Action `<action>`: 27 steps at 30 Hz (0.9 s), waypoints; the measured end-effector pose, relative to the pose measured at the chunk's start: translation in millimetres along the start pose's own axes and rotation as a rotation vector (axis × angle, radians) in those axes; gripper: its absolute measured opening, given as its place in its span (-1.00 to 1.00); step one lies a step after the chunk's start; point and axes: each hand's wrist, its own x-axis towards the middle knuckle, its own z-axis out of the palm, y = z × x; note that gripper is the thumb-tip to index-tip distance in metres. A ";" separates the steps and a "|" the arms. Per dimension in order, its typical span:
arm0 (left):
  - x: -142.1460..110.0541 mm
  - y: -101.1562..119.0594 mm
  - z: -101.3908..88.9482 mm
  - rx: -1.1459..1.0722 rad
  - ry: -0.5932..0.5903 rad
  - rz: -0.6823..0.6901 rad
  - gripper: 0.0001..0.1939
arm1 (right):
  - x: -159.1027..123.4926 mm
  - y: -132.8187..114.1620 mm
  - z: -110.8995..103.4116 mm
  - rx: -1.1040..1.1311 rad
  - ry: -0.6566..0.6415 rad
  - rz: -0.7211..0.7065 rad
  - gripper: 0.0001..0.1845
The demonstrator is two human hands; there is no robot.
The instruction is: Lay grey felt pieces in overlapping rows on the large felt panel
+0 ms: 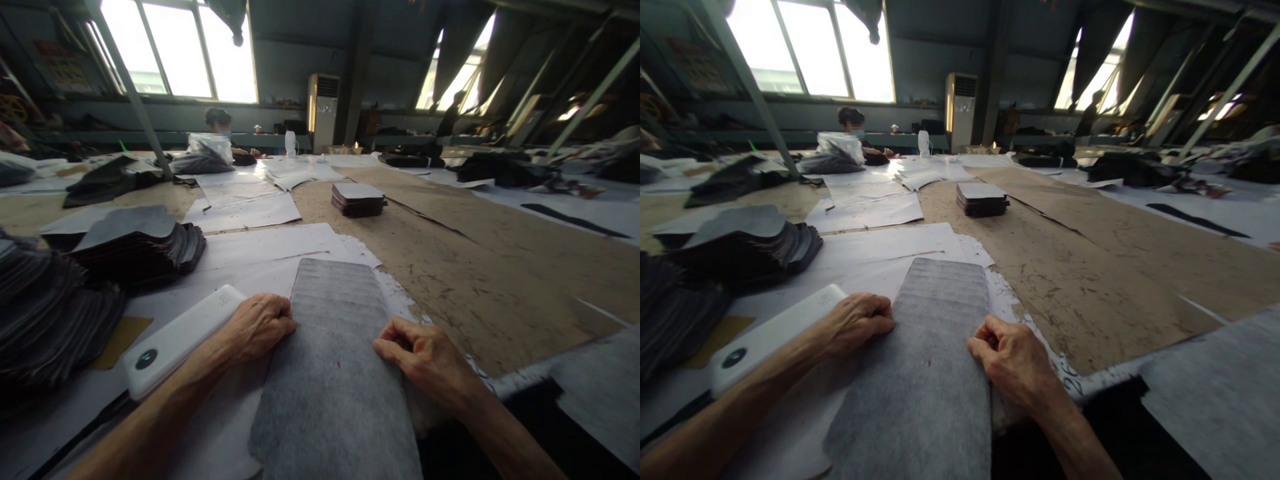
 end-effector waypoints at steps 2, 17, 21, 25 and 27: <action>0.7 0.7 0.7 0.017 0.004 -0.002 -0.84 | 0.1 0.2 0.2 -0.009 -0.007 0.017 -0.81; -1.3 7.7 1.4 0.163 0.037 0.017 -0.83 | 0.3 -0.2 2.4 -0.040 0.040 -0.025 -0.83; -1.1 7.7 2.0 0.176 0.032 0.002 -0.83 | -1.5 -2.7 1.9 -0.039 0.038 -0.015 -0.84; -1.6 7.5 4.1 0.203 0.050 -0.017 -0.86 | -6.8 -1.6 7.1 -0.116 0.089 -0.022 -0.85; -2.0 6.8 5.9 0.226 0.093 -0.049 -0.87 | -10.9 2.2 12.5 -0.192 0.206 -0.058 -0.86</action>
